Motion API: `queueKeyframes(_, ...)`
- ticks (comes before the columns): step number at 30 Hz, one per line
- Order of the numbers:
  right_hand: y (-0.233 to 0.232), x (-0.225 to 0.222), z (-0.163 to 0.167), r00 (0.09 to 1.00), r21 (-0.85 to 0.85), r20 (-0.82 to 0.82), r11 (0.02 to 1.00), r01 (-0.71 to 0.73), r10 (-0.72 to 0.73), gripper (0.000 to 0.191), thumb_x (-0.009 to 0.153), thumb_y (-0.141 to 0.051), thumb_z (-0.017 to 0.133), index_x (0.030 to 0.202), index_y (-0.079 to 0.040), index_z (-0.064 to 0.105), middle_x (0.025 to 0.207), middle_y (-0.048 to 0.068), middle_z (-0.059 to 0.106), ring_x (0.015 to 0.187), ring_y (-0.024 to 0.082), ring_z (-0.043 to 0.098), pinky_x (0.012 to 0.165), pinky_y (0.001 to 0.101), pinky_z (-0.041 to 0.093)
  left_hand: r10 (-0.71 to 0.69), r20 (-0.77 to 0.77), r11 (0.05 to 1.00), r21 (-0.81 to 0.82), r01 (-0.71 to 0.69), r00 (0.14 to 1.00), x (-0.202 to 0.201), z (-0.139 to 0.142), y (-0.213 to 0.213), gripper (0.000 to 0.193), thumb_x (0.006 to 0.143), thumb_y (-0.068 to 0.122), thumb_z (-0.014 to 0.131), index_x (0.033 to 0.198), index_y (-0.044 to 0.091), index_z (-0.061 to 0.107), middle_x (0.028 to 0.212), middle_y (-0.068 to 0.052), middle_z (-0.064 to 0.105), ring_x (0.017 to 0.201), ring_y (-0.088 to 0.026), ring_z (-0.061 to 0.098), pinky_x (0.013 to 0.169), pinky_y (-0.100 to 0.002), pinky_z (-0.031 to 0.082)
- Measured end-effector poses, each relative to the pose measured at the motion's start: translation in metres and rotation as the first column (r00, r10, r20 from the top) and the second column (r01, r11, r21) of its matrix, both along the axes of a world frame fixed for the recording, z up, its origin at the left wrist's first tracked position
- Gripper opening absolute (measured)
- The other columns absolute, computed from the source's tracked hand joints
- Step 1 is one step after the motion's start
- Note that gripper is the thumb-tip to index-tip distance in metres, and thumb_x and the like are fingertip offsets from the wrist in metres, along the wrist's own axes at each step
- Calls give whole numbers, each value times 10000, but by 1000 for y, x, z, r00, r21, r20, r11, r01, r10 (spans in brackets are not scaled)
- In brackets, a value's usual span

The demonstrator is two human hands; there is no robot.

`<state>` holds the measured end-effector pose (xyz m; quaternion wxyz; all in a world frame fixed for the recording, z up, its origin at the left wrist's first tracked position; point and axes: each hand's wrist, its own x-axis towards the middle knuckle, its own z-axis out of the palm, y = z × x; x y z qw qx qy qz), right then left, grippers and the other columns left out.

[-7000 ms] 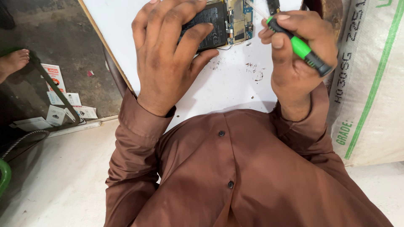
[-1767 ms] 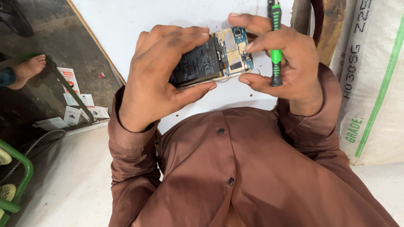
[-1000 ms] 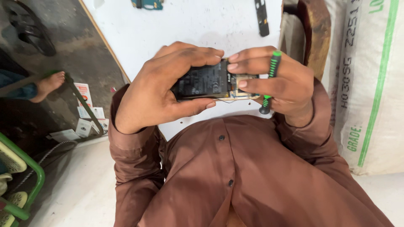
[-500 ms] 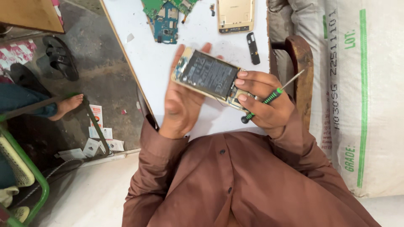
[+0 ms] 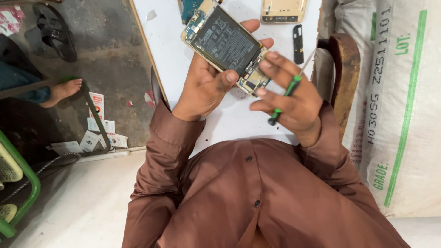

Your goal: The person uses a screwdriver to loosen and remove screws from the internal frame of a disassembled smartphone. They hold the phone steady with one hand while manipulating the screwdriver with the other, working on the area near the battery and motherboard.

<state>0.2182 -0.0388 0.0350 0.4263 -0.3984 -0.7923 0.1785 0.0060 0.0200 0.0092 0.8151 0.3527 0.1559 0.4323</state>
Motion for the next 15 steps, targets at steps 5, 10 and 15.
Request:
queueKeyframes(5,3,15,-3,991,-36,35,990,134,-132,468,910,-355,846,1209,-67,630,1361,221,661,1392,402,574,1151,489,533,81,-18,993,86,-79,997,11,-12,-3,682,1059,205,806,1564,55,374,1616,-96,403,1479,-286,462,1196,-430,459)
queueKeyframes(10,13,17,-5,996,-124,37,988,88,-84,501,937,-339,874,1258,-38,634,1385,209,652,1404,410,578,1134,467,545,129,-27,991,27,-128,991,16,-15,-10,663,1066,142,797,1558,44,363,1645,-103,392,1505,-289,419,1216,-429,442)
queueKeyframes(15,14,16,0,998,-126,55,991,41,-35,475,969,-284,885,1262,-13,626,1399,229,637,1348,399,637,1080,458,578,124,-86,992,19,-123,988,10,-13,-11,653,1058,156,754,1556,26,351,1614,-113,400,1511,-296,413,1250,-426,462)
